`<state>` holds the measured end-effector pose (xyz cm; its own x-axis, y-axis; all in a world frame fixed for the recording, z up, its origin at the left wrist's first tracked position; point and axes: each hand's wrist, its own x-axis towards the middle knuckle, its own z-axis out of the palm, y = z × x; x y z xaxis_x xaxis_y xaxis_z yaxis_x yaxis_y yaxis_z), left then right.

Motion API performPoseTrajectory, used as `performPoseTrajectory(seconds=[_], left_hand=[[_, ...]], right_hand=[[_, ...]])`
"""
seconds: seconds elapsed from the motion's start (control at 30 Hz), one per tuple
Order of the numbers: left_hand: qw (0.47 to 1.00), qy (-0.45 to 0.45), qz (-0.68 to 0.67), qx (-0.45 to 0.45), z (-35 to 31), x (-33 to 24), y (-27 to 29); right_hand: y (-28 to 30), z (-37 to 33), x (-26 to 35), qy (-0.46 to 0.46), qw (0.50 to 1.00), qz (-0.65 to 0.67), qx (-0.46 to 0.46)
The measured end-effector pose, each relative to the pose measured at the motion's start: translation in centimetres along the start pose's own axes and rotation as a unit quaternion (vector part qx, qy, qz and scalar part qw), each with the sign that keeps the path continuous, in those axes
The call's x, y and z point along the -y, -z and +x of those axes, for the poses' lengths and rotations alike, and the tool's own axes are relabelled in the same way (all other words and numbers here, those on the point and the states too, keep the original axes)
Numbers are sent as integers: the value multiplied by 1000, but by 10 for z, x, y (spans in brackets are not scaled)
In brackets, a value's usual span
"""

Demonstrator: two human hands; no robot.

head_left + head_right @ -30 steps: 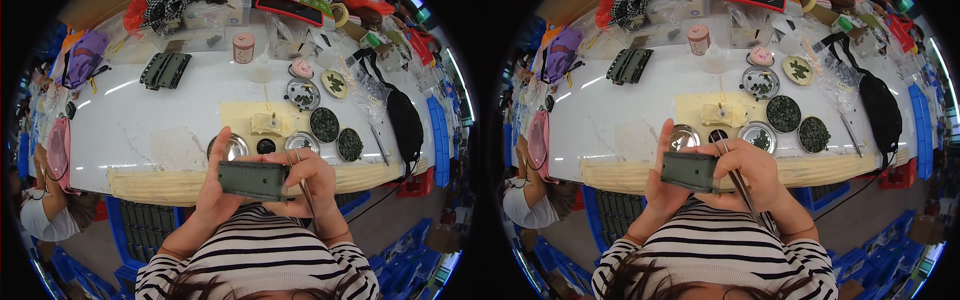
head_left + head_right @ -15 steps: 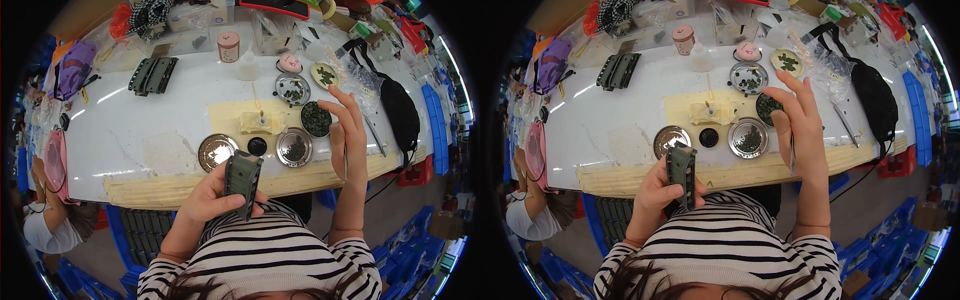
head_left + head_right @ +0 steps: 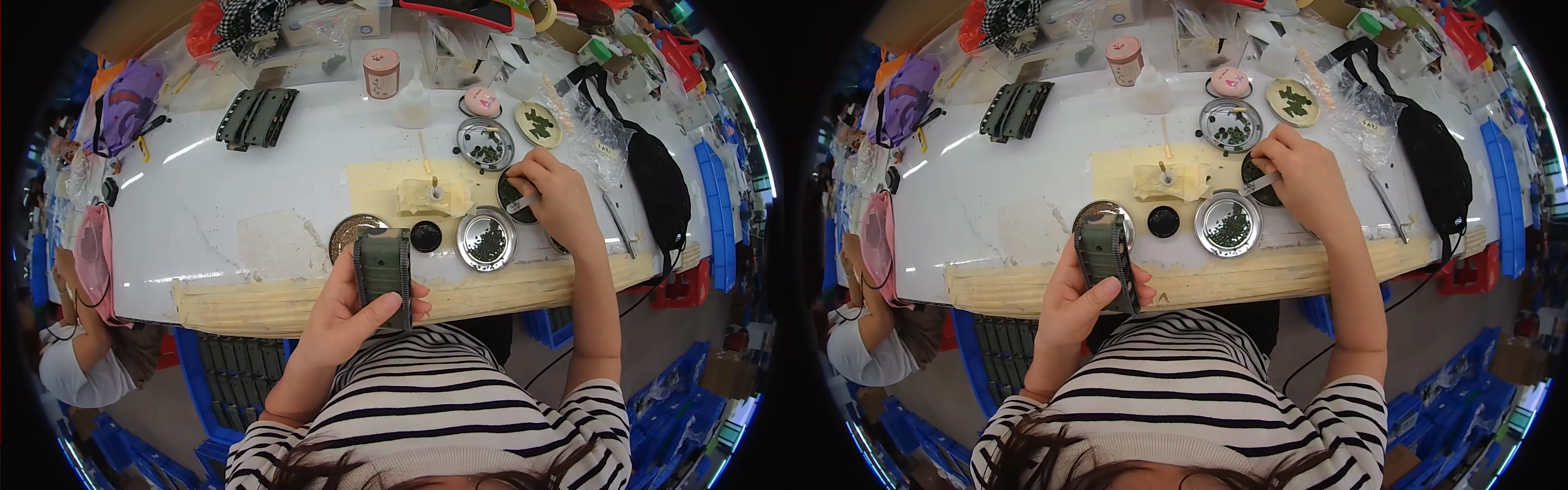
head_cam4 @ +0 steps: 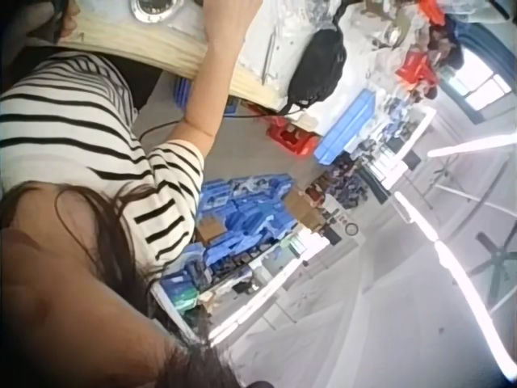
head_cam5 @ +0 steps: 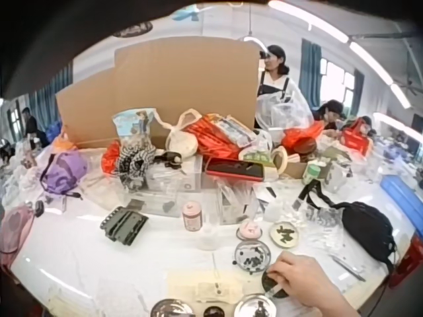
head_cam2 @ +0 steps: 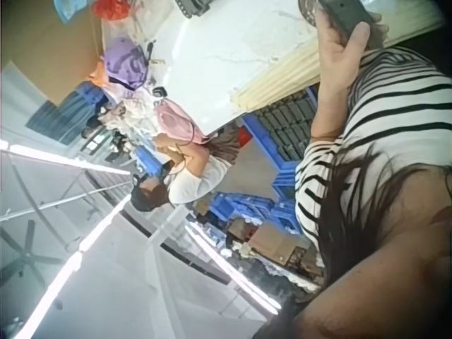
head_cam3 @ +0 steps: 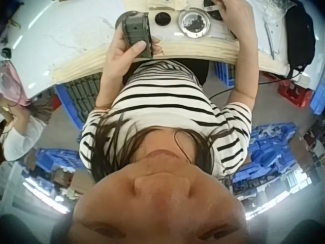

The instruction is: Applying detail or paint to small green components of a toy tank model using a fine-tipped tool.

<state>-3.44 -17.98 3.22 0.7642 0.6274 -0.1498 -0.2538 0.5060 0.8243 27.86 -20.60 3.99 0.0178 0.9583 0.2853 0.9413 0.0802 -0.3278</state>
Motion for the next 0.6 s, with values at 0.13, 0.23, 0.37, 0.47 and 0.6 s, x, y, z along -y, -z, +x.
performPoseTrajectory(seconds=[0.13, 0.23, 0.37, 0.47, 0.6], left_hand=[[1000, -6, 17, -16, 1, -1, 1], [999, -5, 28, -32, 3, -5, -3], [998, -21, 34, -46, 5, -7, -6], [997, -33, 50, -50, 8, -9, -9], [996, -52, 60, -49, 11, -8, -16]], right_hand=[[5, -1, 4, -19, 1000, 16, 9], [8, -4, 8, -46, 998, 50, -13], [14, -16, 24, -68, 985, 148, -62], [12, -21, 53, -67, 965, 240, -87], [10, -21, 91, -106, 945, 301, -71]])
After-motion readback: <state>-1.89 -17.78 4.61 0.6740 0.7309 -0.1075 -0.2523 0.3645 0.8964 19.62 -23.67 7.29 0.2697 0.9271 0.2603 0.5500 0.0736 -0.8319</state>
